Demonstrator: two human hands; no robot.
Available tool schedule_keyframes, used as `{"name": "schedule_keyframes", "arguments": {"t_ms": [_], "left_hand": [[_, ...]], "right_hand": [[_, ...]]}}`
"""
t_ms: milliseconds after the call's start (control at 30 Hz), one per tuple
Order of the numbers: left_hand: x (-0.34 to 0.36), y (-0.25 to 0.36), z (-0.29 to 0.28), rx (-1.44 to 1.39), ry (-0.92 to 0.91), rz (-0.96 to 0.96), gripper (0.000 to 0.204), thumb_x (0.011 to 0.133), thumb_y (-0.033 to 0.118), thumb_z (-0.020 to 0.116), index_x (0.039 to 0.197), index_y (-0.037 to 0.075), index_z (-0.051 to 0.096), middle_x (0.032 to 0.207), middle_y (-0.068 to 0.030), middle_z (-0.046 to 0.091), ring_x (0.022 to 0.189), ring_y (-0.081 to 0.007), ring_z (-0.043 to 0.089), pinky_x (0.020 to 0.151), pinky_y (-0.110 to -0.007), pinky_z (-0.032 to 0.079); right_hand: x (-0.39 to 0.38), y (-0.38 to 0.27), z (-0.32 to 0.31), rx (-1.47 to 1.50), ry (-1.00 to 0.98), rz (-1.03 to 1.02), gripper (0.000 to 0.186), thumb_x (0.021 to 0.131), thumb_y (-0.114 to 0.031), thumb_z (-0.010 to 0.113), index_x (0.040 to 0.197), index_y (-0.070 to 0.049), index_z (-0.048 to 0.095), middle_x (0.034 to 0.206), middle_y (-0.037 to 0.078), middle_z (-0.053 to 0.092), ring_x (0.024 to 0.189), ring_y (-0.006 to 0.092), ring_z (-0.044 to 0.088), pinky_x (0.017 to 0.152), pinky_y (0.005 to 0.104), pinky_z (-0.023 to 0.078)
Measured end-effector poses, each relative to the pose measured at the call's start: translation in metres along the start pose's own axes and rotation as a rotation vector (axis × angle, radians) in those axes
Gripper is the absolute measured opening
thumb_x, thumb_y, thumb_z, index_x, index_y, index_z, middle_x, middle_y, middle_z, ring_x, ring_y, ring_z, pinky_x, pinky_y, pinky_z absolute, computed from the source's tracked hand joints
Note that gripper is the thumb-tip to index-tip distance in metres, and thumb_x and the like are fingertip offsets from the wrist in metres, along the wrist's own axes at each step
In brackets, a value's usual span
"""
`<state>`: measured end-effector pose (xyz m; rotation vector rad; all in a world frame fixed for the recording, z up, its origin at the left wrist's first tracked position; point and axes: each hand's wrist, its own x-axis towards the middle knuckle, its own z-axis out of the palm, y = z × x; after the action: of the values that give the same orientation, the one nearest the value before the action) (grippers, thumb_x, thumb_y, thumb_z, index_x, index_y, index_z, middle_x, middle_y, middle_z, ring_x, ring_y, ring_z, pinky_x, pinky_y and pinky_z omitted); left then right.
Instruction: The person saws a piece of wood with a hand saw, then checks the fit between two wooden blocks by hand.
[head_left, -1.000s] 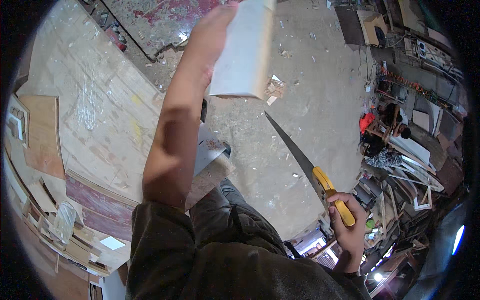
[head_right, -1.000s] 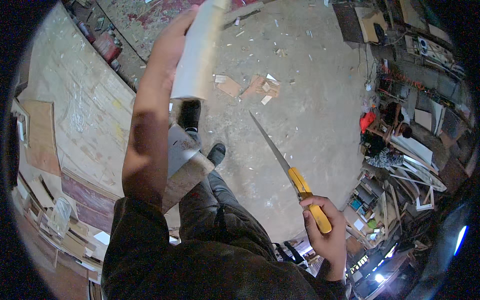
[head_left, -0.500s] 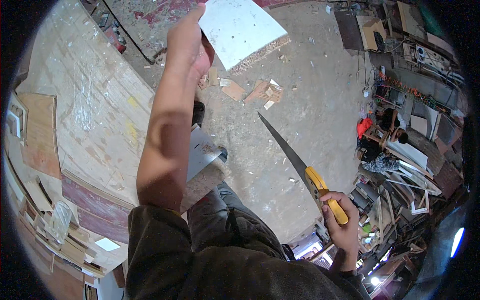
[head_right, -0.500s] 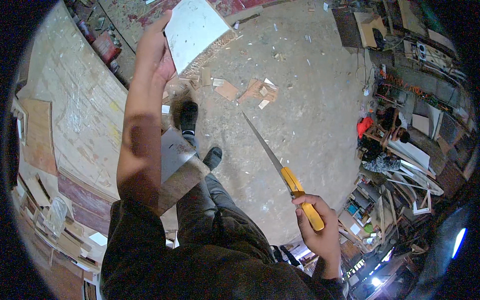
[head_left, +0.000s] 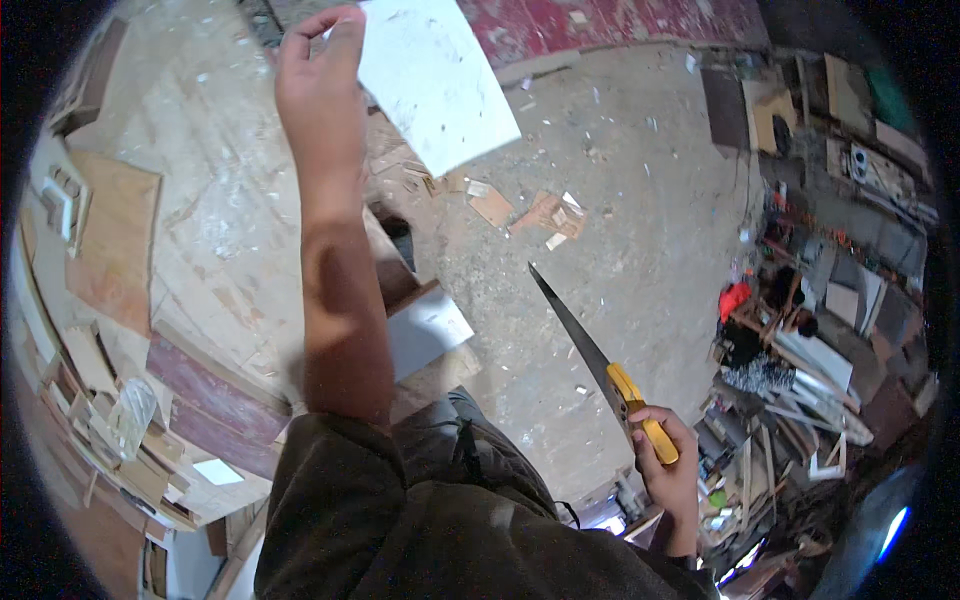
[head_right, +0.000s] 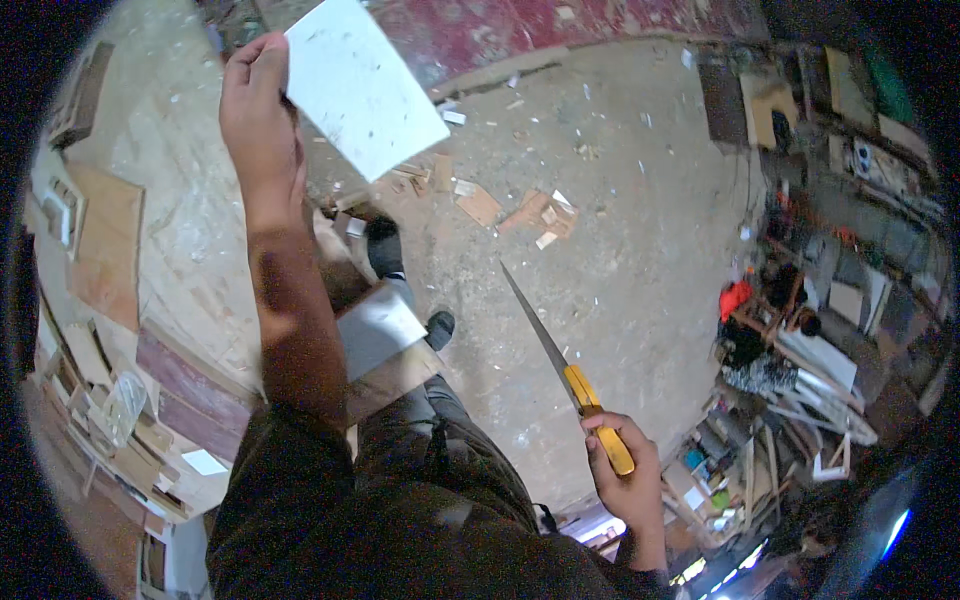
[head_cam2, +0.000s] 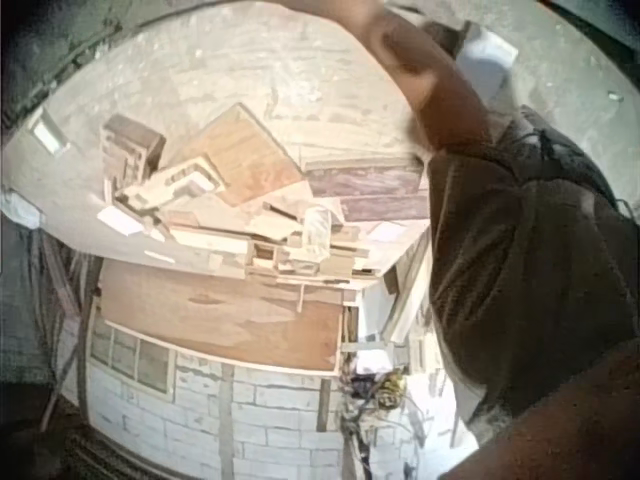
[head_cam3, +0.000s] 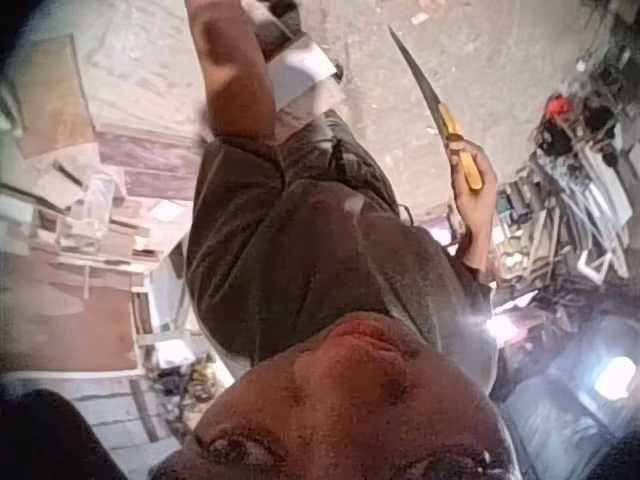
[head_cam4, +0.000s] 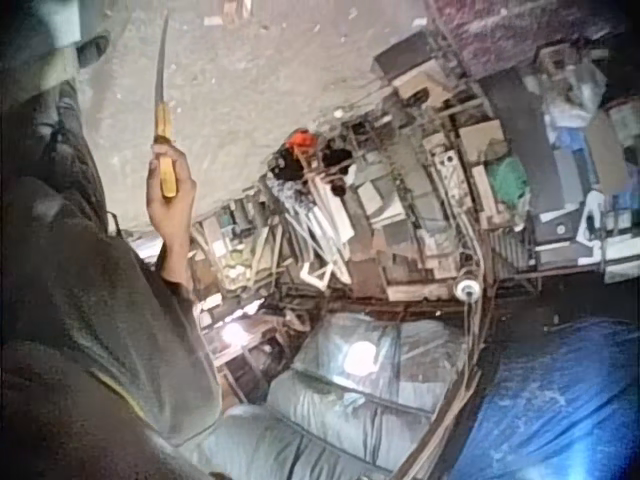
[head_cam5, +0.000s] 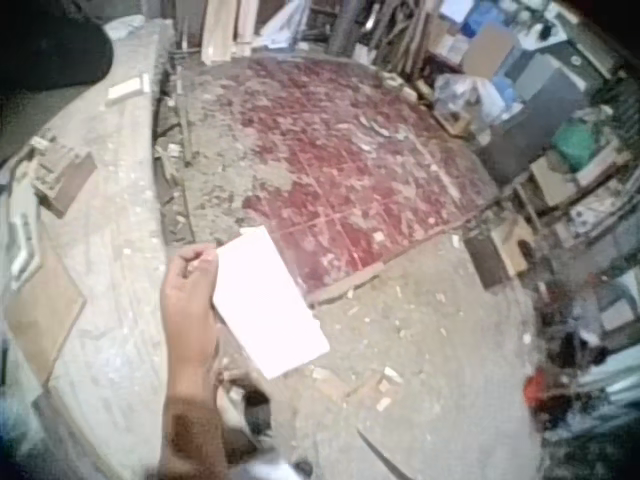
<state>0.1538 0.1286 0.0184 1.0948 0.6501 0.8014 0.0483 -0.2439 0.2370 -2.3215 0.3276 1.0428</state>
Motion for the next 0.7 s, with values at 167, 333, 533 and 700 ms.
{"name": "schedule_keyframes", "arguments": {"t_ms": [167, 333, 533, 700], "left_hand": [[0.031, 0.033, -0.071, -0.181, 0.281, 0.049, 0.021, 0.098, 0.015, 0.059, 0.111, -0.002, 0.056, 0.099, -0.0097, 0.063, 0.092, -0.0169, 0.063, 0.081, -0.029, 0.052], [0.035, 0.052, -0.105, -0.084, 0.69, 0.282, 0.02, 0.097, 0.011, 0.061, 0.111, 0.0, 0.053, 0.1, -0.0121, 0.065, 0.094, -0.0187, 0.063, 0.086, -0.029, 0.051], [0.036, 0.054, -0.127, 0.178, 0.733, 0.211, 0.021, 0.095, 0.012, 0.063, 0.109, -0.002, 0.056, 0.11, -0.016, 0.065, 0.096, -0.0201, 0.063, 0.084, -0.031, 0.051], [0.057, 0.028, -0.166, 1.104, 0.738, 0.916, 0.013, 0.089, 0.007, 0.062, 0.095, -0.003, 0.068, 0.109, -0.0188, 0.068, 0.094, -0.0341, 0.064, 0.086, -0.042, 0.05]], "right_hand": [[0.007, -0.013, -0.005, -0.048, -0.02, 0.014, 0.016, 0.095, 0.001, 0.058, 0.108, -0.005, 0.064, 0.085, -0.002, 0.06, 0.073, 0.0028, 0.049, 0.066, 0.0188, 0.041], [0.018, -0.022, 0.007, -0.053, 0.049, -0.025, 0.013, 0.096, -0.002, 0.059, 0.108, -0.006, 0.063, 0.081, -0.003, 0.058, 0.064, 0.002, 0.045, 0.057, 0.0183, 0.036], [0.021, -0.044, 0.012, -0.114, 0.017, -0.074, 0.011, 0.097, -0.013, 0.063, 0.107, -0.008, 0.061, 0.078, -0.005, 0.054, 0.06, 0.0022, 0.046, 0.052, 0.0184, 0.035], [0.032, -0.035, 0.023, -0.115, 0.071, -0.246, 0.012, 0.097, -0.012, 0.062, 0.106, -0.004, 0.064, 0.086, -0.002, 0.061, 0.067, 0.0032, 0.05, 0.06, 0.0183, 0.04]]}}
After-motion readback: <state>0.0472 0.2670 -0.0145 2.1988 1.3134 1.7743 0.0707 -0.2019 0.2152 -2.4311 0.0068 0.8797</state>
